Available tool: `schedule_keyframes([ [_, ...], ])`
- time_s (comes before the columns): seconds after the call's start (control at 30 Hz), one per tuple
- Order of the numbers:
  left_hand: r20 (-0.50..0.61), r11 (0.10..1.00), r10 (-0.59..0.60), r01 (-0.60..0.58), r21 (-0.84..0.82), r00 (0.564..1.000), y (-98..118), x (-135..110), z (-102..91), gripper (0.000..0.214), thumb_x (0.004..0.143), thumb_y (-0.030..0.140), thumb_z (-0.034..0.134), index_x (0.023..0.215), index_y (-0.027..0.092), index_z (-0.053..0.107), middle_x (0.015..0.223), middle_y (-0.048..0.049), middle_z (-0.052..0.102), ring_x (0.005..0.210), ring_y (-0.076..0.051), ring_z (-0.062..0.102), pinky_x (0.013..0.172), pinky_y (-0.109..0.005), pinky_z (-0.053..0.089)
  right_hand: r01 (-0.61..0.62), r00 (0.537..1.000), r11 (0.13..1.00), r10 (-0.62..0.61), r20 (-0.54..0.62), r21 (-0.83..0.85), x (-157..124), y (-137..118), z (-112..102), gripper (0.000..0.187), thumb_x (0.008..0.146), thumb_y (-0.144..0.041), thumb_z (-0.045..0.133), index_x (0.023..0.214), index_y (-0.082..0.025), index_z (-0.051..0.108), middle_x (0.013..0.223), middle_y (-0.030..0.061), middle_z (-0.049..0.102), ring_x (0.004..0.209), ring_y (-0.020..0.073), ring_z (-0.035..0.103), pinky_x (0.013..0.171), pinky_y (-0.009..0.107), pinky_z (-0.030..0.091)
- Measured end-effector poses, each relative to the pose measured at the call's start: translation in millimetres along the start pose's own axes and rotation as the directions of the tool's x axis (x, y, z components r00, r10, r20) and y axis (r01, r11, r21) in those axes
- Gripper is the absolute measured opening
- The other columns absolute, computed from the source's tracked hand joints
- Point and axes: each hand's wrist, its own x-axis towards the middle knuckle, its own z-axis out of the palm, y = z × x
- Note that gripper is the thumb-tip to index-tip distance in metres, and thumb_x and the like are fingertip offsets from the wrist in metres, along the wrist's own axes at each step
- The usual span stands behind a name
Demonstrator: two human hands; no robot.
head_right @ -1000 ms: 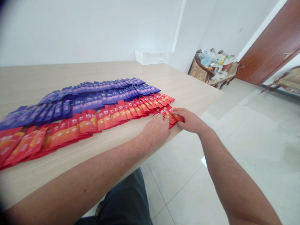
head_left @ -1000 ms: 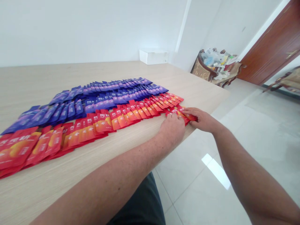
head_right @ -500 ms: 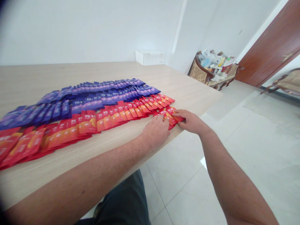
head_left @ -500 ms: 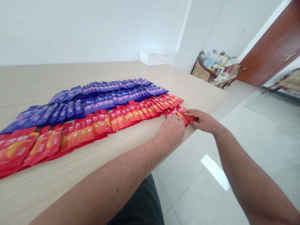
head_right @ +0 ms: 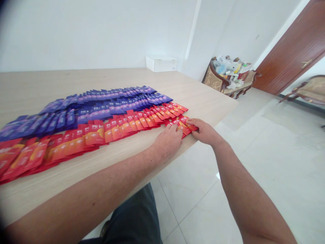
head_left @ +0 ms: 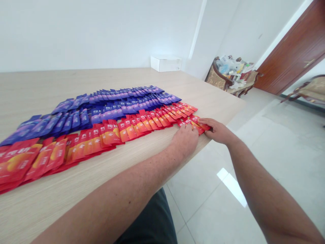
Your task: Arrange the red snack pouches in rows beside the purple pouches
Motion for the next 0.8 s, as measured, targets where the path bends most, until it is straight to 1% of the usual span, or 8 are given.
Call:
schedule_keyframes([
  [0.13, 0.012, 1.0, 0.015, -0.015, -0.005, 1.0, -1, 4, 2.4, 0.022, 0.106, 0.023, 0.056, 0.115, 0.01, 0.071, 0.12, -0.0181, 0.071, 0.114, -0.029, 0.062, 0.101, -0.04, 0.05, -0.023, 1.0, 0.999, 0.023, -0.006, -0.022, 1, 4, 1, 0.066, 0.077, -0.019, 0.062, 0.142, -0.028, 0.07, 0.148, 0.0079, 0.068, 0.137, 0.0326, 0.063, 0.122, 0.056, 0.047],
  [0.2, 0.002, 1.0, -0.002, 0.002, -0.012, 1.0, -2, 4, 3.8, 0.023, 0.105, 0.024, 0.056, 0.115, 0.01, 0.071, 0.122, -0.0187, 0.071, 0.115, -0.029, 0.062, 0.1, -0.04, 0.051, -0.027, 1.0, 0.999, 0.027, -0.002, -0.032, 2, 4, 1, 0.066, 0.078, -0.019, 0.061, 0.142, -0.027, 0.07, 0.148, 0.0083, 0.067, 0.137, 0.0328, 0.063, 0.122, 0.056, 0.047],
  [0.3, -0.025, 0.999, -0.027, 0.026, -0.028, 0.999, -2, 2, 4.9, 0.024, 0.105, 0.023, 0.055, 0.118, 0.01, 0.071, 0.124, -0.0189, 0.069, 0.117, -0.029, 0.061, 0.099, -0.04, 0.052, -0.031, 0.999, 0.998, 0.032, 0.01, -0.049, 2, 2, 3, 0.066, 0.08, -0.02, 0.06, 0.146, -0.025, 0.068, 0.152, 0.0092, 0.064, 0.142, 0.0332, 0.06, 0.125, 0.056, 0.044],
  [0.5, -0.014, 0.999, -0.036, 0.036, -0.033, 0.999, -5, -4, 3.2, 0.025, 0.105, 0.018, 0.051, 0.118, 0.011, 0.07, 0.122, -0.0167, 0.069, 0.117, -0.028, 0.061, 0.103, -0.04, 0.052, -0.046, 0.998, 0.994, 0.049, 0.033, -0.097, 1, -10, 14, 0.071, 0.084, -0.022, 0.058, 0.155, -0.021, 0.059, 0.16, 0.0115, 0.057, 0.15, 0.0348, 0.05, 0.129, 0.058, 0.038],
  [0.6, -0.009, 0.999, -0.012, 0.012, -0.036, 1.0, -7, -8, 1.3, 0.025, 0.105, 0.017, 0.048, 0.118, 0.011, 0.07, 0.123, -0.0168, 0.068, 0.12, -0.028, 0.06, 0.105, -0.041, 0.052, -0.05, 0.998, 0.992, 0.053, 0.024, -0.118, 0, -18, 20, 0.071, 0.086, -0.022, 0.058, 0.158, -0.02, 0.056, 0.164, 0.0122, 0.053, 0.152, 0.035, 0.047, 0.13, 0.058, 0.036],
  [0.7, -0.004, 0.999, 0.006, -0.006, -0.052, 1.0, -10, -19, -8.1, 0.027, 0.104, 0.015, 0.047, 0.118, 0.011, 0.07, 0.124, -0.0165, 0.068, 0.121, -0.027, 0.061, 0.108, -0.041, 0.051, -0.056, 0.998, 0.99, 0.055, -0.004, -0.129, -2, -23, 24, 0.07, 0.087, -0.022, 0.059, 0.157, -0.021, 0.056, 0.162, 0.0126, 0.054, 0.152, 0.0355, 0.048, 0.13, 0.059, 0.037],
  [0.77, 0.006, 0.997, 0.029, -0.029, -0.065, 1.0, -14, -34, -22.3, 0.028, 0.104, 0.015, 0.048, 0.121, 0.011, 0.07, 0.128, -0.0161, 0.068, 0.124, -0.027, 0.061, 0.111, -0.041, 0.05, -0.063, 0.997, 0.99, 0.057, -0.045, -0.129, -5, -25, 25, 0.073, 0.086, -0.021, 0.059, 0.159, -0.021, 0.052, 0.163, 0.0137, 0.053, 0.153, 0.0353, 0.047, 0.13, 0.059, 0.037],
  [0.8, 0.01, 0.996, 0.045, -0.044, -0.074, 0.999, -19, -45, -31.7, 0.028, 0.104, 0.015, 0.049, 0.122, 0.012, 0.07, 0.132, -0.0157, 0.068, 0.126, -0.027, 0.061, 0.113, -0.041, 0.05, -0.069, 0.995, 0.989, 0.059, -0.076, -0.128, -8, -27, 25, 0.076, 0.086, -0.021, 0.058, 0.161, -0.02, 0.049, 0.165, 0.0147, 0.05, 0.154, 0.0353, 0.045, 0.13, 0.06, 0.036],
])
